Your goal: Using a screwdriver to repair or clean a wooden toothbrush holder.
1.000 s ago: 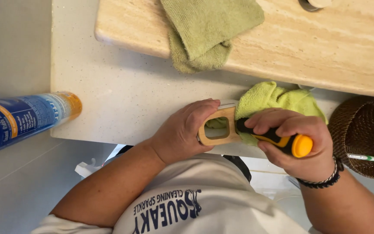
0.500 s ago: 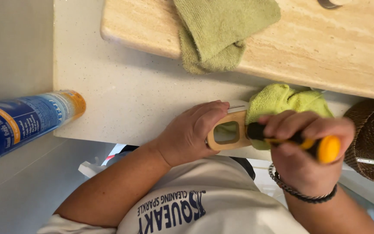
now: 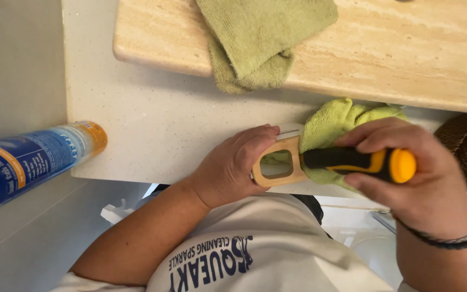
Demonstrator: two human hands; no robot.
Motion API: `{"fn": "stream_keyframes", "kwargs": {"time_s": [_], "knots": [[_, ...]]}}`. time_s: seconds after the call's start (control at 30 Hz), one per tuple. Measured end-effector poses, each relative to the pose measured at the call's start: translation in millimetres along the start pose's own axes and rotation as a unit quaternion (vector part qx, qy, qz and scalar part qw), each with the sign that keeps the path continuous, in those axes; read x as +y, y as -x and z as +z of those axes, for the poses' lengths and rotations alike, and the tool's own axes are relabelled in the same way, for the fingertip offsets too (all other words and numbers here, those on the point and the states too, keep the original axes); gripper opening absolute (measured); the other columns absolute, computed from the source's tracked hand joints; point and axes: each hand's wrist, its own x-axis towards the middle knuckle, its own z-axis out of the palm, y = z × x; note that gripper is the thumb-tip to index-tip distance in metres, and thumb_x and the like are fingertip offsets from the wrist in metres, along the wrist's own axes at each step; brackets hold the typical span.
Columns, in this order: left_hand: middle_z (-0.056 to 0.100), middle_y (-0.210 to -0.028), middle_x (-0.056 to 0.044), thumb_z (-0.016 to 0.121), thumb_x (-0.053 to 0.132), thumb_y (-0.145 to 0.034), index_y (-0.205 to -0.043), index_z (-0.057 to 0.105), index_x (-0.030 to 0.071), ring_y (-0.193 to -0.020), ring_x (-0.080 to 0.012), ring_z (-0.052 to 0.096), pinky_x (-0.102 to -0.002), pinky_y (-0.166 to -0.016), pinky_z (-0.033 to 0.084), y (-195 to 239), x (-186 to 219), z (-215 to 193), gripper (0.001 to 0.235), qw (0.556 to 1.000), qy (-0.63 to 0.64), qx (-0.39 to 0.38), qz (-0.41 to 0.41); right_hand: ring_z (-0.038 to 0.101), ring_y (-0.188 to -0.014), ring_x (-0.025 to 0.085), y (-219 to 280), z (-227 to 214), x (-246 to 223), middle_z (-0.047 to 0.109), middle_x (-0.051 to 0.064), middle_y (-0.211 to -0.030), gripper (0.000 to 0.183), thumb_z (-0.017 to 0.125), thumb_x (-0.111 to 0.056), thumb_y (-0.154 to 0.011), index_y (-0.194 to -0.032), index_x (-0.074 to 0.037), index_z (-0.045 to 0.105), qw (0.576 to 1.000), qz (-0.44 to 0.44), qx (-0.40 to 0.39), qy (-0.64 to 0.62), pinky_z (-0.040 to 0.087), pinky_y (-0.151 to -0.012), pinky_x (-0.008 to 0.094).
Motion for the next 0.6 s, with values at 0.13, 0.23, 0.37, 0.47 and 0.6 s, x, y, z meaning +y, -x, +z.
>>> {"fn": "stream_keyframes", "kwargs": {"time_s": [0.13,0.23,0.37,0.47,0.6], "knots": [[0.054,-0.147,-0.02,0.095,0.023,-0.072,-0.142,0.032,0.009,-0.136,-0.0389,0.058,-0.046,-0.117,0.049,3,-2,0,0.095,1.0,0.004,-0.004,0.0,0.068,-0.12,0.03,-1,7,-23,0.067,0.018,-0.116,0.04,0.07,0.007,-0.079,-0.111,-0.01,0.052,0.998,0.051,0.037,0.012,0.059,-0.106,0.045],[0.054,-0.147,-0.02,0.094,0.021,-0.07,-0.143,0.032,0.01,-0.136,-0.0382,0.057,-0.045,-0.117,0.05,4,-3,-1,0.096,1.0,0.002,-0.007,0.002,0.069,-0.119,0.028,1,11,-35,0.067,0.016,-0.114,0.035,0.068,0.003,-0.083,-0.111,-0.01,0.051,0.999,0.032,0.034,-0.024,0.059,-0.108,0.046],[0.053,-0.147,-0.02,0.092,0.016,-0.069,-0.143,0.031,0.01,-0.136,-0.0383,0.058,-0.046,-0.117,0.049,4,-4,0,0.096,1.0,-0.003,-0.003,0.014,0.07,-0.113,0.027,4,10,-52,0.065,0.014,-0.11,0.031,0.068,-0.001,-0.087,-0.111,-0.009,0.05,0.999,-0.037,0.008,-0.021,0.06,-0.109,0.048],[0.054,-0.146,-0.019,0.092,0.016,-0.073,-0.145,0.031,0.01,-0.135,-0.0387,0.058,-0.046,-0.116,0.05,5,-3,1,0.095,1.0,-0.014,0.013,0.019,0.071,-0.109,0.026,9,12,-62,0.064,0.013,-0.108,0.029,0.068,-0.004,-0.089,-0.111,-0.009,0.05,0.997,-0.076,-0.008,-0.018,0.061,-0.11,0.05],[0.054,-0.146,-0.02,0.092,0.014,-0.075,-0.145,0.03,0.009,-0.134,-0.0389,0.059,-0.046,-0.116,0.051,3,-2,-1,0.093,0.999,-0.01,0.019,0.029,0.071,-0.107,0.025,6,27,-54,0.063,0.013,-0.106,0.027,0.068,-0.006,-0.091,-0.111,-0.008,0.049,0.994,-0.11,-0.019,-0.014,0.061,-0.11,0.051]]}}
